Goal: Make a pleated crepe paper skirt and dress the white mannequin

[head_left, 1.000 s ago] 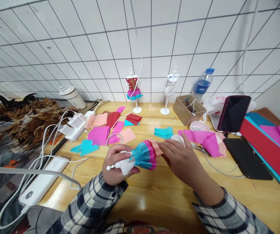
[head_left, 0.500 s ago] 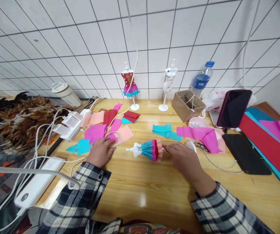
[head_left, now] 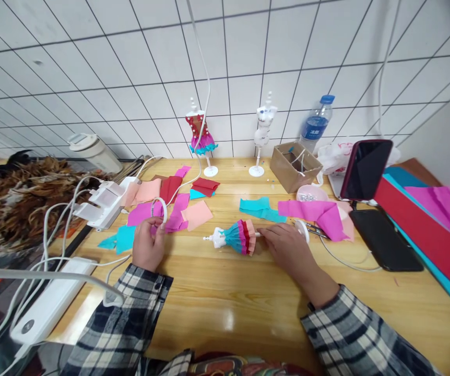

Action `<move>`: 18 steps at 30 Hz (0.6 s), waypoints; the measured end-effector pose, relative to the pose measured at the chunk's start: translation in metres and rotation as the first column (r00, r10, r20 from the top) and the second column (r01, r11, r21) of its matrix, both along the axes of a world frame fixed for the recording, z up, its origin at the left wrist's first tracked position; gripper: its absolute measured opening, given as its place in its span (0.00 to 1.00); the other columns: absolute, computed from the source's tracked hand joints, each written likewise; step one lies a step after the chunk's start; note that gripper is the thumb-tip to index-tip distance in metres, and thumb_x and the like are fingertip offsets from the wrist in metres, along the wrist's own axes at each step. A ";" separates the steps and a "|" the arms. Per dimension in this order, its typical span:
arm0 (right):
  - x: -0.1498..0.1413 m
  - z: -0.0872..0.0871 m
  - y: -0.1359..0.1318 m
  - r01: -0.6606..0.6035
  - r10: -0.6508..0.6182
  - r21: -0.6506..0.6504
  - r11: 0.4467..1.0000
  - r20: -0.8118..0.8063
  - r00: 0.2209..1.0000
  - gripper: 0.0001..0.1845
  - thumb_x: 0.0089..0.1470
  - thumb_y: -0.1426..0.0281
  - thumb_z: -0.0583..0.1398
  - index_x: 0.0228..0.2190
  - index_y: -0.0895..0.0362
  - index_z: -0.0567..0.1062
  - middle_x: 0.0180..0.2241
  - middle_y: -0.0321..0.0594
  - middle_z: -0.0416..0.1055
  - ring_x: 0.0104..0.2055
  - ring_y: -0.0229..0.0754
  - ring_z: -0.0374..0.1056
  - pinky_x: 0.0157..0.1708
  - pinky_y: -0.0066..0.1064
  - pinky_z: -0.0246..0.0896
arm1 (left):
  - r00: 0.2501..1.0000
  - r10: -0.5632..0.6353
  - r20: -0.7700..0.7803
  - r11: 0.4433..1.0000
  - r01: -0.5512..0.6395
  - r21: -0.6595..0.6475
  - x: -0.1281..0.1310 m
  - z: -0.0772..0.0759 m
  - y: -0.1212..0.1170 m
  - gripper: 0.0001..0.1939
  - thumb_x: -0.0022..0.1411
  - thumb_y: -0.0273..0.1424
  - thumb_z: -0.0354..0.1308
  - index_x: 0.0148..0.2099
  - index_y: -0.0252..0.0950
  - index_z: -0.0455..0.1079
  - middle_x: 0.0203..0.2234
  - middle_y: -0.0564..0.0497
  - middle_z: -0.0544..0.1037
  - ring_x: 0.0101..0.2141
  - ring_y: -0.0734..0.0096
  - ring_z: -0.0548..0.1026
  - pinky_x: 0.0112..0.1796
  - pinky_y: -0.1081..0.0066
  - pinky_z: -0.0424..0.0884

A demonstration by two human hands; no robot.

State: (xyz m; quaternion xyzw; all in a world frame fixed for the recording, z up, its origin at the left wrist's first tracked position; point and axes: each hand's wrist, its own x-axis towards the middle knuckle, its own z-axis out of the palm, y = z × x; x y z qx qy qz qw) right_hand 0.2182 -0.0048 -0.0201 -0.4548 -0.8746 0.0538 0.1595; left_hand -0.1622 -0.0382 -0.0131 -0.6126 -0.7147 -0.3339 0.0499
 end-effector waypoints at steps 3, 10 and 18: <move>0.000 0.001 -0.001 -0.005 0.006 0.026 1.000 -0.045 0.999 0.16 0.61 0.76 0.55 0.48 0.56 0.76 0.44 0.43 0.78 0.47 0.48 0.69 0.54 0.43 0.56 | 0.993 0.047 0.112 0.996 -0.055 0.066 0.010 0.001 -0.008 0.11 0.69 0.39 0.47 0.47 0.38 0.63 0.38 0.47 0.79 0.42 0.62 0.78 0.43 0.63 0.71; -0.003 0.027 -0.016 0.054 0.024 0.190 0.980 -0.387 0.922 0.26 0.50 0.77 0.57 0.52 0.56 0.71 0.50 0.46 0.73 0.52 0.52 0.65 0.54 0.48 0.58 | 0.926 -0.242 0.290 0.942 0.153 0.298 0.077 0.015 -0.026 0.08 0.69 0.37 0.51 0.46 0.38 0.61 0.30 0.51 0.81 0.36 0.66 0.80 0.44 0.62 0.72; -0.050 0.107 -0.031 0.003 0.140 0.208 0.978 -0.672 0.727 0.10 0.55 0.74 0.60 0.41 0.54 0.68 0.36 0.40 0.73 0.39 0.44 0.67 0.41 0.39 0.62 | 0.733 -0.585 0.348 0.792 0.424 0.439 0.149 0.033 -0.002 0.05 0.70 0.33 0.52 0.45 0.40 0.65 0.31 0.49 0.82 0.33 0.69 0.81 0.36 0.68 0.76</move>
